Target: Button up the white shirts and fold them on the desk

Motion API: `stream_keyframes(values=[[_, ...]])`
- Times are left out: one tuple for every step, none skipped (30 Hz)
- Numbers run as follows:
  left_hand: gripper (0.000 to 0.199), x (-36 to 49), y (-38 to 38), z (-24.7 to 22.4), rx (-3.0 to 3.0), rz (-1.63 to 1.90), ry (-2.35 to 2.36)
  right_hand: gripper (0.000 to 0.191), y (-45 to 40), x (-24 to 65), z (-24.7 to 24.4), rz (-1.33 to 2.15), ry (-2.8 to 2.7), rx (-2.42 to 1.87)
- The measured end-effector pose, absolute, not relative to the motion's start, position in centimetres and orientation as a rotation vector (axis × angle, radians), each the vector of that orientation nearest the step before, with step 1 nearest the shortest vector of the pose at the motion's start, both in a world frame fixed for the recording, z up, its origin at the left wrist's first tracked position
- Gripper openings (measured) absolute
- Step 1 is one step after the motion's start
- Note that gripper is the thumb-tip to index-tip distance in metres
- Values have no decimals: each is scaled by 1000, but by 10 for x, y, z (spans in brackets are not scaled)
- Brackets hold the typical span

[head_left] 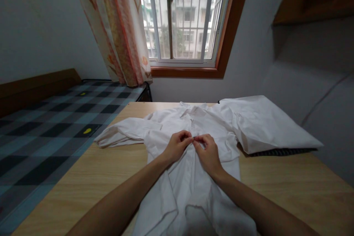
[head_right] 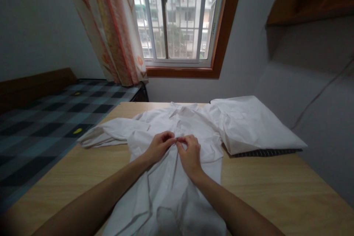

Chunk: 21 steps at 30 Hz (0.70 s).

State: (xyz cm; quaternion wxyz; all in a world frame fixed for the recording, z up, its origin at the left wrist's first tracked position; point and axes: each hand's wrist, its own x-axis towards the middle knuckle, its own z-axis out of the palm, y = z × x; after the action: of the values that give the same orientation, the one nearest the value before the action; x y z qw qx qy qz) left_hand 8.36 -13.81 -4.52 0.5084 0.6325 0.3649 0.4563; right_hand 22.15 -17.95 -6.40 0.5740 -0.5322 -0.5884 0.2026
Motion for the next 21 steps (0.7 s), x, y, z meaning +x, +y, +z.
stream_keyframes(values=[[23, 84, -138, -44, 1524, 1092, 878, 7, -179, 222, -64, 517, -1373, -1218], [23, 83, -139, -43, 1523, 1085, 876, 8, -178, 223, -65, 562, -1364, -1193], [24, 83, -139, -43, 1520, 1081, 875, 9, -177, 223, -65, 606, -1353, -1173], [24, 83, -139, -42, 1514, 1084, 875, 11, -177, 224, -65, 644, -1343, -1162], [23, 83, -139, -41, 1508, 1087, 877, 12, -177, 225, -65, 672, -1334, -1157], [23, 83, -139, -41, 1500, 1094, 881, 14, -177, 225, -65, 689, -1330, -1157], [22, 83, -139, -41, 1494, 1098, 885, 15, -178, 226, -65, 697, -1330, -1159], [22, 83, -139, -40, 1491, 1098, 889, 16, -178, 226, -65, 694, -1334, -1163], [22, 83, -139, -40, 1489, 1096, 892, 17, -179, 225, -65, 685, -1339, -1169], [22, 83, -140, -39, 1487, 1088, 893, 17, -181, 225, -65, 673, -1343, -1176], [22, 82, -140, -39, 1479, 1076, 894, 18, -182, 224, -64, 660, -1344, -1185], [22, 82, -140, -39, 1459, 1060, 894, 18, -183, 224, -64, 648, -1344, -1194], [23, 81, -141, -39, 1429, 1039, 895, 18, -183, 223, -64, 639, -1343, -1202], [24, 81, -141, -39, 1391, 1018, 899, 19, -184, 223, -64, 633, -1343, -1209], [25, 80, -141, -39, 1352, 998, 903, 19, -184, 223, -64, 628, -1343, -1215], [28, 79, -141, -39, 1319, 985, 909, 19, -184, 223, -64, 623, -1345, -1218], [30, 79, -141, -40, 1297, 975, 916, 19, -184, 223, -64, 616, -1349, -1220], [32, 78, -140, -40, 1285, 963, 925, 19, -184, 223, -64, 606, -1354, -1220], [33, 78, -140, -41, 1282, 954, 935, 19, -184, 223, -64, 594, -1360, -1219], [34, 78, -140, -42, 1283, 945, 943, 18, -184, 223, -64, 580, -1365, -1218], [34, 79, -139, -42, 1285, 940, 948, 18, -184, 223, -64, 561, -1369, -1221]])
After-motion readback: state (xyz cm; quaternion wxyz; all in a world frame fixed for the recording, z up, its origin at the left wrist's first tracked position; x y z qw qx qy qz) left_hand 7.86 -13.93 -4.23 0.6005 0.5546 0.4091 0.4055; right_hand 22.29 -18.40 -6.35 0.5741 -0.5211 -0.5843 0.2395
